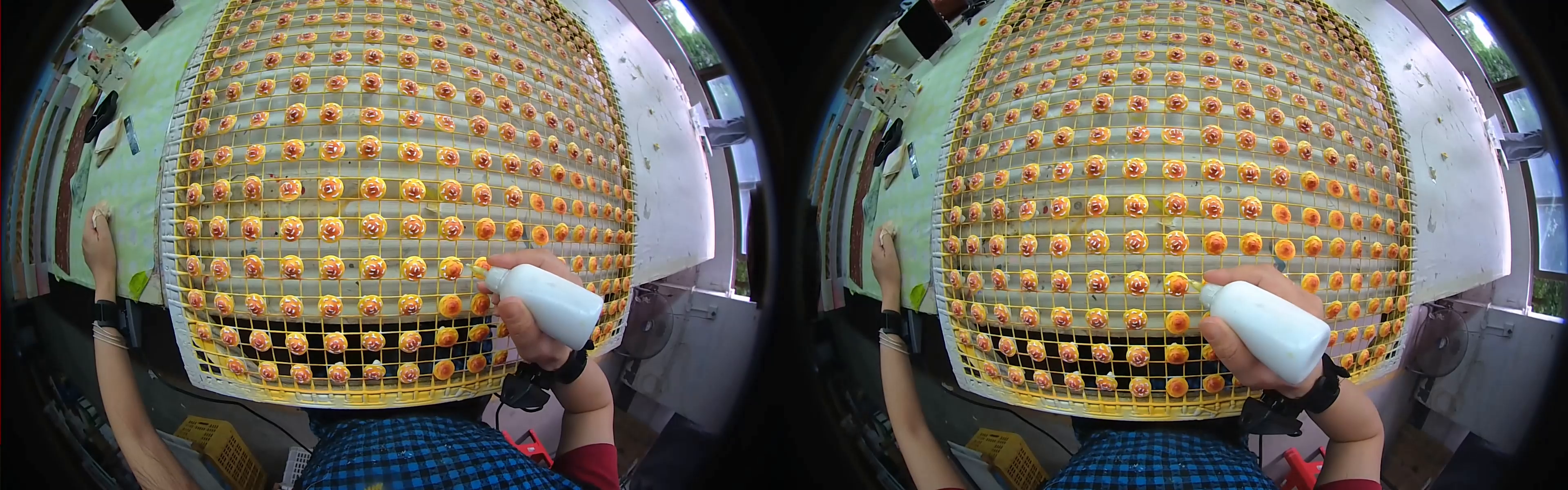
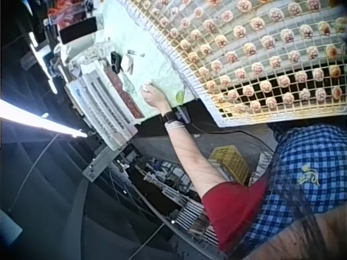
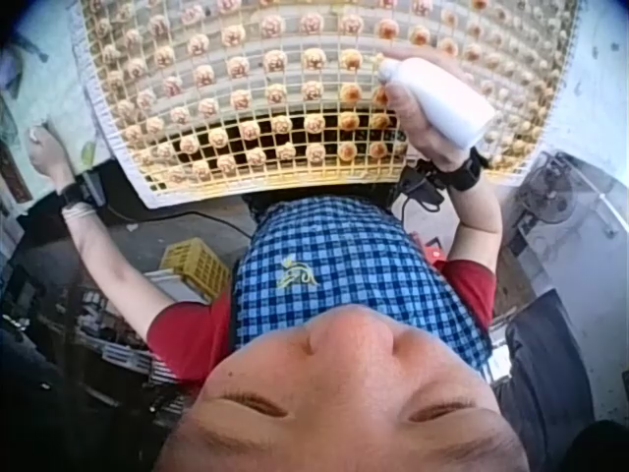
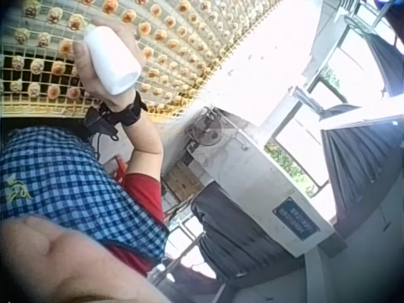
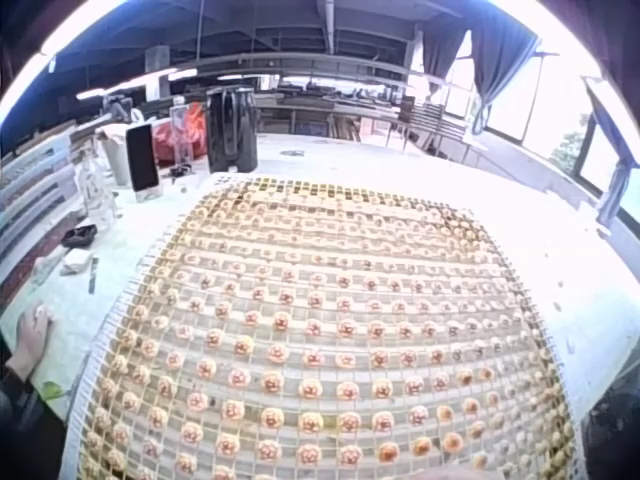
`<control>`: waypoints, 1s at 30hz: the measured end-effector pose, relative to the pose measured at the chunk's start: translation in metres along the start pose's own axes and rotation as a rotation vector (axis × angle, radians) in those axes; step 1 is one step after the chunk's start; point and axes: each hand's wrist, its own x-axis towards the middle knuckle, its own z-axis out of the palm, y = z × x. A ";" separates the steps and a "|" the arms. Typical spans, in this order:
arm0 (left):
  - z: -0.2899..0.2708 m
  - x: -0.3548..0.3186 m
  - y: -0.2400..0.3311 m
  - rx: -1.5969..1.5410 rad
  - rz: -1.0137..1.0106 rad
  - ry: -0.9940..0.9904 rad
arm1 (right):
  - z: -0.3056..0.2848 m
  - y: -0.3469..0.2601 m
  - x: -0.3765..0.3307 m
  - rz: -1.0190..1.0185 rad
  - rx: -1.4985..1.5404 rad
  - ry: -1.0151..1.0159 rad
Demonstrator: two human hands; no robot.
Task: Applying glue or adhesive to small manufactured components on a grid tray.
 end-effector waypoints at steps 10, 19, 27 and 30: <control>0.002 0.001 -0.002 -0.009 0.007 0.020 | -0.001 -0.004 0.000 0.029 -0.017 -0.003; -0.001 0.000 -0.001 0.001 -0.013 -0.011 | -0.002 -0.009 0.000 0.119 0.019 -0.012; 0.000 -0.001 0.001 -0.003 -0.011 -0.002 | -0.001 -0.006 0.000 0.124 0.105 -0.030; 0.000 -0.001 -0.001 0.013 -0.021 0.005 | 0.001 -0.007 0.001 0.134 0.107 -0.041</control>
